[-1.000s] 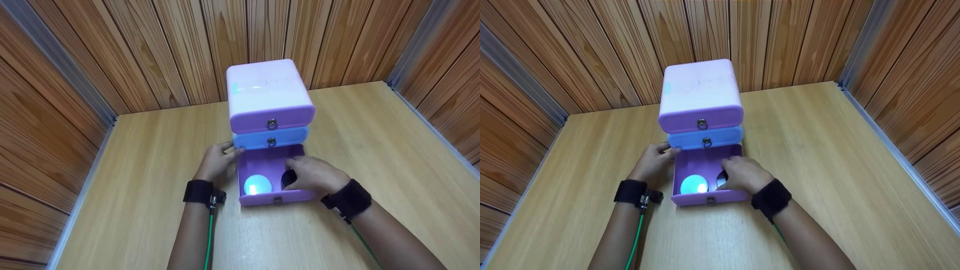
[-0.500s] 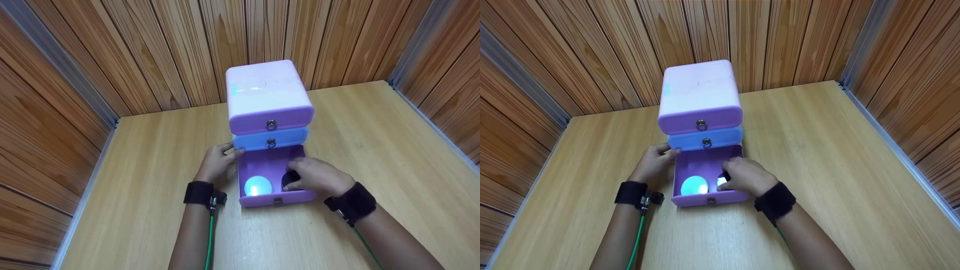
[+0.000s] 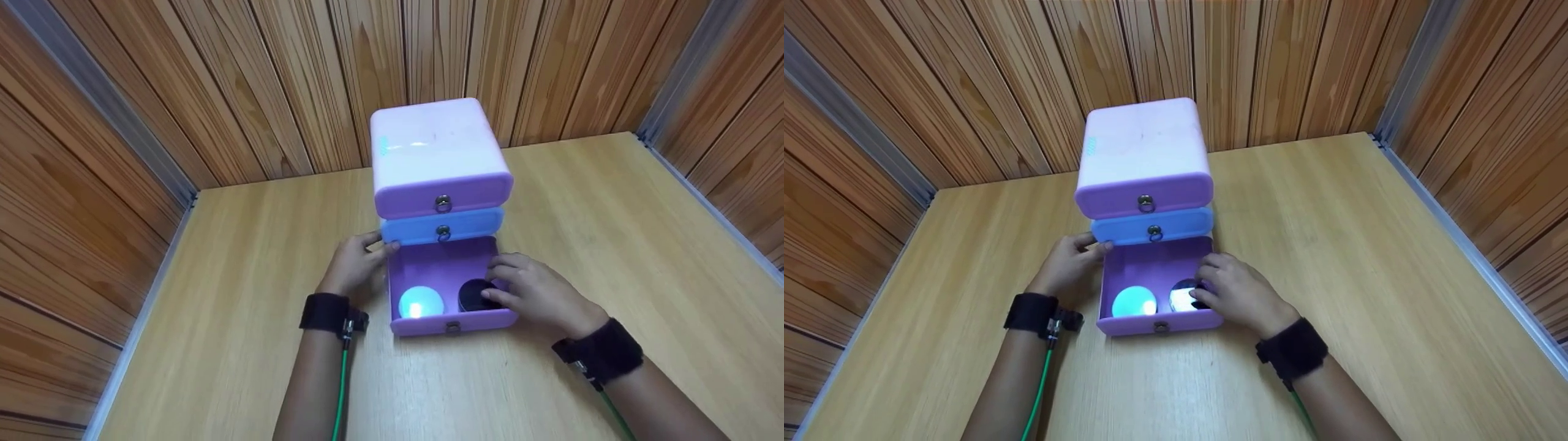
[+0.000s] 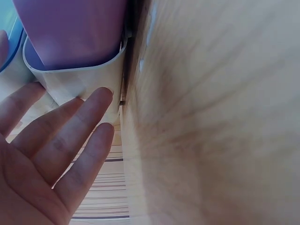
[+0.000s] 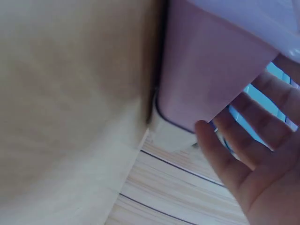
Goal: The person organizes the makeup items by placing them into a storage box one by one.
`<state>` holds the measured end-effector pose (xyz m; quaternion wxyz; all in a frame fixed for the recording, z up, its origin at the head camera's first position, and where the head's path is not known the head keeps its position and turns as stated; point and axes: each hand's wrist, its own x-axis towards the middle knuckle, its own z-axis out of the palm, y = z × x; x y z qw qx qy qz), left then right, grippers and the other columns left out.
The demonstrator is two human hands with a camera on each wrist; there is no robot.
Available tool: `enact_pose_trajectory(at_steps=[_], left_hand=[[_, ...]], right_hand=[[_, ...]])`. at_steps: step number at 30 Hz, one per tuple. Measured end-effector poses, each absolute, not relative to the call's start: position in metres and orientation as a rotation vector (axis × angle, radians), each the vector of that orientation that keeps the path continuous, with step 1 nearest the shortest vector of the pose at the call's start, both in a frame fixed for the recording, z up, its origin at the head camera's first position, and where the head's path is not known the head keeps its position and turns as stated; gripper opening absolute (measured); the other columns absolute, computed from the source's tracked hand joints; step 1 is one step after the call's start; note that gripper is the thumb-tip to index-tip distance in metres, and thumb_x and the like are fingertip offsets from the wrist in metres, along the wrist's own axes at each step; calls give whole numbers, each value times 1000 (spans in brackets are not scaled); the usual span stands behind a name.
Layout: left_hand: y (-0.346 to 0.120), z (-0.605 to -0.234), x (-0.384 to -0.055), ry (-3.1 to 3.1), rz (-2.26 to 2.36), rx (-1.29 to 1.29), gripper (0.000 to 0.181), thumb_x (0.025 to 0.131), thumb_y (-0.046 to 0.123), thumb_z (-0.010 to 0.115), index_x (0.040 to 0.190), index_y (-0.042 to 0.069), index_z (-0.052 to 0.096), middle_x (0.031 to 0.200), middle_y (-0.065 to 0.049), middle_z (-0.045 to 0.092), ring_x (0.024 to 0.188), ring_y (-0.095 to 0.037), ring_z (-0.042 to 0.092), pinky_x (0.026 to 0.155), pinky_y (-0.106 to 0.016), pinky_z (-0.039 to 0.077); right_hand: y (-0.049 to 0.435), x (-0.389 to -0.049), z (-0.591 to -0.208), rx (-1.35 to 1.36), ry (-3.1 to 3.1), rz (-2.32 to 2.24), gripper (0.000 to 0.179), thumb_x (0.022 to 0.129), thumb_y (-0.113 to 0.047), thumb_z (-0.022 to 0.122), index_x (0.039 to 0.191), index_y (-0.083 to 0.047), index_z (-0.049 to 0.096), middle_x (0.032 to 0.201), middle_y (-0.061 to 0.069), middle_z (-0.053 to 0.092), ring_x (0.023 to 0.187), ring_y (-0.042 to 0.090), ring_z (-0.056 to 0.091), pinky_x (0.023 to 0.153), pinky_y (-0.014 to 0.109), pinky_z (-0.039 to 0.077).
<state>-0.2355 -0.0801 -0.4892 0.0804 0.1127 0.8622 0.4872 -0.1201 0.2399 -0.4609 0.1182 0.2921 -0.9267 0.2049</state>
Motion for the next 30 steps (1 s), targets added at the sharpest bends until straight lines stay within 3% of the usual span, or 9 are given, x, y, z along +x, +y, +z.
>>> enact_pose_trajectory(at_steps=[5,9,15,22,30], left_hand=[[-83,-492,-235,2587,1478,346,75,75,71,65,133,23,60,131,3,59,129,-19,47,107,-44,34],[-85,-495,-233,2583,1491,332,74,75,71,65,132,24,61,130,4,60,129,-19,47,107,-45,34],[-85,-497,-232,2573,1500,316,74,75,71,65,132,24,61,130,3,60,130,-19,46,107,-45,34],[-83,-493,-235,2594,1492,349,78,75,72,64,132,19,62,129,2,61,127,-19,49,106,-43,36],[-79,-488,-234,2588,1474,347,77,74,73,64,133,23,61,131,3,60,124,-15,50,102,-43,40]], right_hand=[[249,-110,-464,846,-2639,595,19,88,-24,74,99,-8,72,117,11,63,111,26,58,91,42,49],[254,-102,-464,845,-2591,563,21,86,-21,76,101,-7,72,112,9,65,107,24,61,89,40,50],[248,-84,-459,918,-2400,518,15,81,-14,77,92,-7,69,92,0,65,84,16,63,72,32,54],[218,-58,-459,996,-2340,534,11,81,-16,77,85,-11,68,79,-5,65,64,5,57,55,22,50],[191,-57,-474,970,-2493,344,16,80,-22,79,79,-11,67,70,-4,63,59,13,61,53,32,50]])
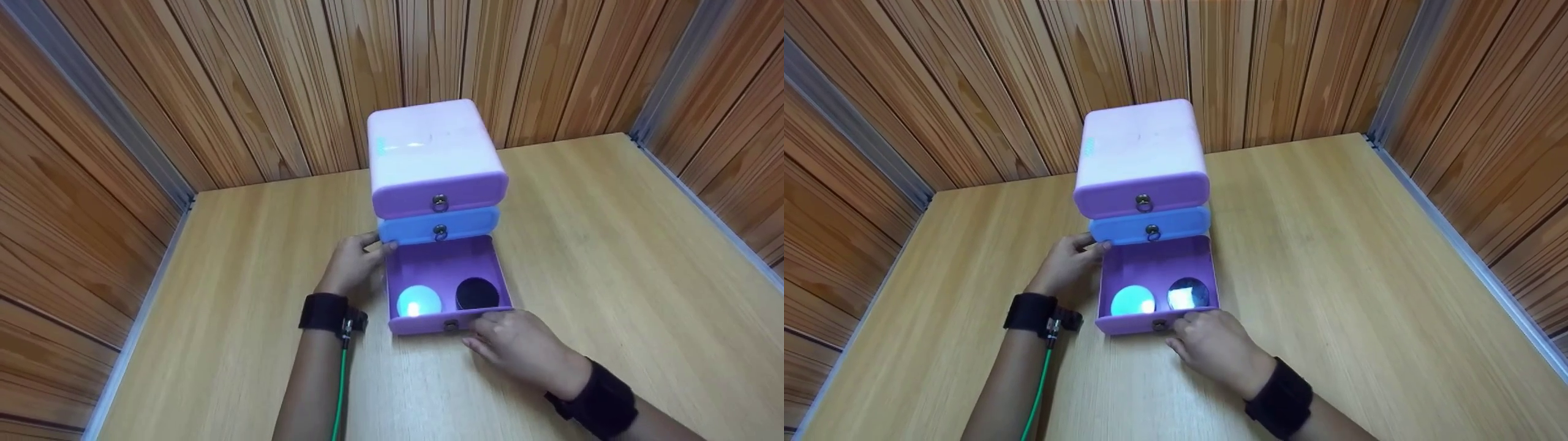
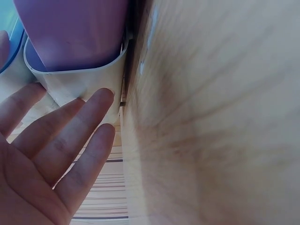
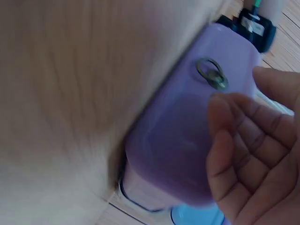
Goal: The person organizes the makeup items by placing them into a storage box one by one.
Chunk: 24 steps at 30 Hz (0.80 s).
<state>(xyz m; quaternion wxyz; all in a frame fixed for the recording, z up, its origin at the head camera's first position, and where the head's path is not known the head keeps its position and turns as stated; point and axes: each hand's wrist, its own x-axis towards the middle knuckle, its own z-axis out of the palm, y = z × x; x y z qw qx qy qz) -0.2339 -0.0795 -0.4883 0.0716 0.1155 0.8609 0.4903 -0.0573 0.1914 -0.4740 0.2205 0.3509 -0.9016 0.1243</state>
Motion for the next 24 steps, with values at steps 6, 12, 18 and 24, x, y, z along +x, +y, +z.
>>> enact_pose_trajectory(at_steps=[6,12,18,24], left_hand=[[-79,-489,-233,2570,1483,355,76,75,72,64,134,24,60,132,3,58,120,-14,53,96,-41,44],[-79,-489,-233,2579,1483,351,77,74,73,64,134,24,60,134,4,57,126,-13,48,101,-40,40],[-80,-489,-234,2575,1483,387,76,75,72,64,135,25,58,134,3,57,103,-12,61,80,-36,49],[-82,-490,-236,2558,1472,422,77,77,71,63,137,23,56,136,1,56,106,-15,61,87,-38,48]], right_hand=[[176,-65,-479,932,-2544,252,28,80,-26,79,65,-14,59,56,-5,54,48,15,56,44,34,45],[161,-66,-477,799,-2650,63,42,81,-29,77,53,-16,48,49,-3,47,42,19,49,39,37,42],[150,-68,-481,743,-2534,-128,33,66,1,75,53,-14,49,48,-3,43,41,15,44,32,33,38],[147,-74,-482,730,-2513,-100,26,63,11,68,57,-8,52,51,2,48,42,18,47,31,34,39]])
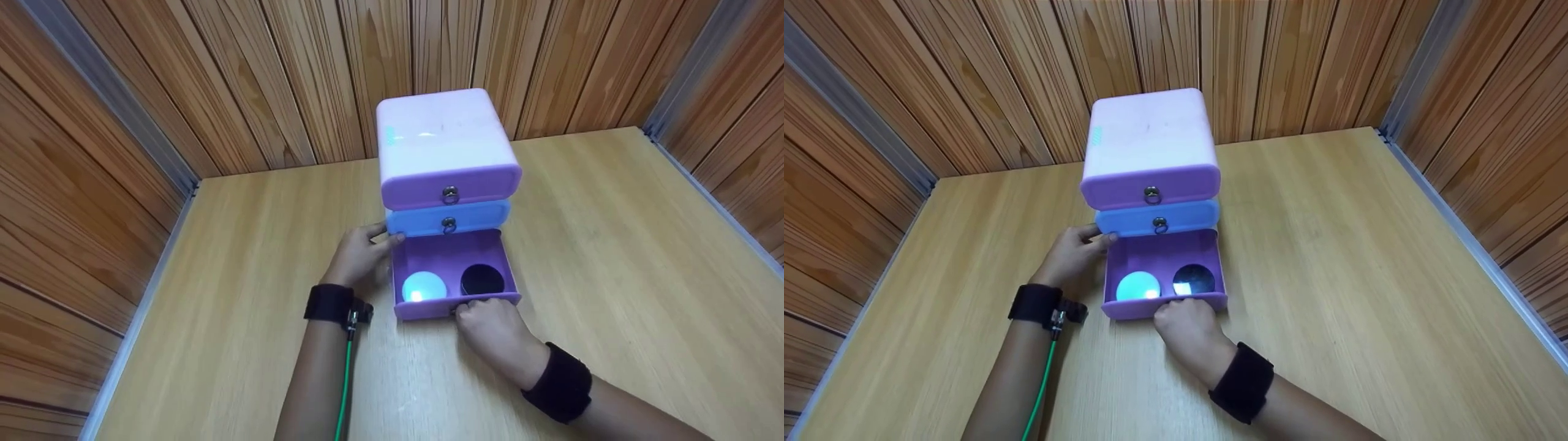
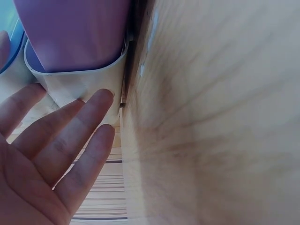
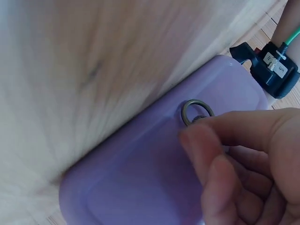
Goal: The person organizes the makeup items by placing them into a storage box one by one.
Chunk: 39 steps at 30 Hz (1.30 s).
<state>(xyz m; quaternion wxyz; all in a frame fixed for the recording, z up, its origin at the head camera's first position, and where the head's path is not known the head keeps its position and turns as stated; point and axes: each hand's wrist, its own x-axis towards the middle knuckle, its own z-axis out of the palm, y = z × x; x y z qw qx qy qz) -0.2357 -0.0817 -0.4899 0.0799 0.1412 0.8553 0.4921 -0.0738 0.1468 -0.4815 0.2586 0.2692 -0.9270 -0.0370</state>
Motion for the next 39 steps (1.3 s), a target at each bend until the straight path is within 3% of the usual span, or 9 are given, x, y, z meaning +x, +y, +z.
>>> enact_pose_trajectory(at_steps=[3,8,16,22,28,39], left_hand=[[-81,-490,-236,2561,1466,407,77,77,72,63,137,25,56,136,1,55,110,-16,59,89,-40,47],[-82,-491,-235,2559,1468,395,77,76,72,63,137,24,57,136,-1,56,95,-16,61,77,-39,47],[-80,-489,-235,2572,1458,397,76,76,72,63,136,24,58,135,3,56,130,-13,43,104,-40,37],[-80,-488,-237,2576,1459,408,75,77,71,63,135,24,58,134,4,57,129,-16,46,105,-43,36],[-82,-490,-238,2593,1427,436,77,77,72,61,137,24,57,135,4,57,113,-16,59,94,-40,46],[-81,-489,-236,2588,1432,369,79,75,73,62,136,24,57,135,4,57,131,-16,44,107,-42,35]], right_hand=[[147,-78,-481,745,-2538,-109,26,63,12,68,57,-8,52,51,2,48,43,17,47,33,34,40],[148,-84,-481,798,-2522,-149,24,63,11,68,58,-8,54,50,1,48,43,15,46,32,33,38],[151,-92,-480,822,-2445,-55,25,64,11,59,54,-10,48,47,-6,35,40,8,33,30,30,30],[156,-98,-480,824,-2385,72,35,72,-2,70,53,-13,44,47,-10,26,38,6,28,29,28,25],[157,-105,-481,794,-2416,90,34,79,-20,77,58,-12,50,47,-6,40,37,14,43,32,31,29],[153,-123,-479,768,-2491,5,34,82,-20,78,57,-11,56,46,-2,48,38,19,48,31,33,33]])
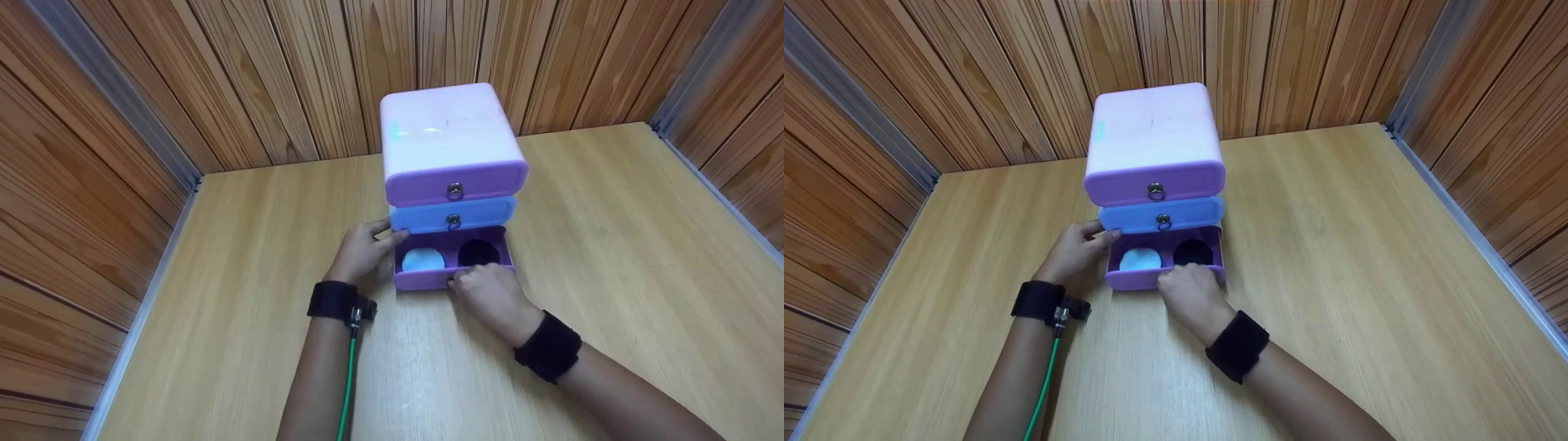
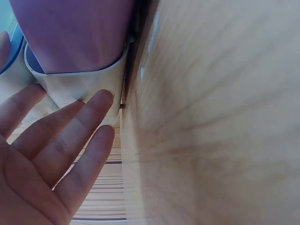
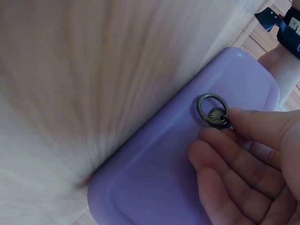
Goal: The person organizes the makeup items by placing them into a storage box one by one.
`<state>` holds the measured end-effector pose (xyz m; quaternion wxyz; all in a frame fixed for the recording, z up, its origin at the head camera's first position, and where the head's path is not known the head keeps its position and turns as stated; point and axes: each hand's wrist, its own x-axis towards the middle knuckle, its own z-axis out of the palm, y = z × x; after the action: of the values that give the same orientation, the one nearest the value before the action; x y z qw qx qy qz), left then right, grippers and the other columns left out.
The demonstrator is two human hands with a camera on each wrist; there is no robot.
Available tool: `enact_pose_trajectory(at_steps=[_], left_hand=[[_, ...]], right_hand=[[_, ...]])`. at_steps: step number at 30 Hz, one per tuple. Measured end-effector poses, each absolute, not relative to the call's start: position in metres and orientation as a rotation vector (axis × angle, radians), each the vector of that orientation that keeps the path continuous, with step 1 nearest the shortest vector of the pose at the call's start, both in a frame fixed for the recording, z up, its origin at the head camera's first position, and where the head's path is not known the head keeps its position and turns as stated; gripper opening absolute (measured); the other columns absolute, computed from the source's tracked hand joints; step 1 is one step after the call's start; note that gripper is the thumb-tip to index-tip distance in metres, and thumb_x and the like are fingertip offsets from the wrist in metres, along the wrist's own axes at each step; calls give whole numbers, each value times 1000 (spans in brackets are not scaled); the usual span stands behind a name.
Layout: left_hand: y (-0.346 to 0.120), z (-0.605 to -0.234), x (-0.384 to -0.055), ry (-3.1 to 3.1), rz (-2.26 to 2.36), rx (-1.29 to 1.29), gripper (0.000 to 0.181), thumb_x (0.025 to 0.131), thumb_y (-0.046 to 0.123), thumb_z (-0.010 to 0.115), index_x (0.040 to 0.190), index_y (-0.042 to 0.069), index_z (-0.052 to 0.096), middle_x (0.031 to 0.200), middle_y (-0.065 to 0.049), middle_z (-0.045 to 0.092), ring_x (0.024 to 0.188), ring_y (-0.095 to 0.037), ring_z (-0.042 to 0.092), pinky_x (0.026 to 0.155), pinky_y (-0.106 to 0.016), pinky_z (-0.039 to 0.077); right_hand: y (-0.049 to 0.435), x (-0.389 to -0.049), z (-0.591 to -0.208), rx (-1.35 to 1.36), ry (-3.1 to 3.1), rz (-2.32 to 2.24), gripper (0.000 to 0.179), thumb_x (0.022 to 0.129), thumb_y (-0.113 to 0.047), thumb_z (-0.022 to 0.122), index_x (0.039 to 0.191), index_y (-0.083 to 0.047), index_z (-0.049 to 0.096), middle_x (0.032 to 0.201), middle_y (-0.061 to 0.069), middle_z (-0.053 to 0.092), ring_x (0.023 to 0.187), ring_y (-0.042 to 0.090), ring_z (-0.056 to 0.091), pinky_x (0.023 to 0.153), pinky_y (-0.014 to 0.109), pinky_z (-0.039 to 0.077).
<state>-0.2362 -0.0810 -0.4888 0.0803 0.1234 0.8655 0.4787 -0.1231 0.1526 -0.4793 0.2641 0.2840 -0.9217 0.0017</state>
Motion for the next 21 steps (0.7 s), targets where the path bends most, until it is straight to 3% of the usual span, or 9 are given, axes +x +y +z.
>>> enact_pose_trajectory(at_steps=[14,18,21], left_hand=[[-82,-491,-237,2571,1420,372,80,74,76,60,137,26,57,136,4,56,130,-14,44,105,-38,36],[-82,-490,-236,2541,1441,364,81,74,75,61,138,25,56,138,3,54,108,-12,58,81,-36,47],[-82,-489,-236,2526,1447,362,82,75,75,61,139,24,55,138,3,54,78,-14,58,59,-35,41]], right_hand=[[155,-154,-473,725,-2561,23,30,83,-19,77,61,-7,60,50,3,54,42,23,51,36,38,39],[156,-163,-472,724,-2574,6,24,81,-12,76,62,-7,62,52,3,55,43,22,52,38,37,39],[157,-169,-472,714,-2590,-10,20,77,-1,73,63,-7,61,53,2,55,43,21,51,38,37,39]])
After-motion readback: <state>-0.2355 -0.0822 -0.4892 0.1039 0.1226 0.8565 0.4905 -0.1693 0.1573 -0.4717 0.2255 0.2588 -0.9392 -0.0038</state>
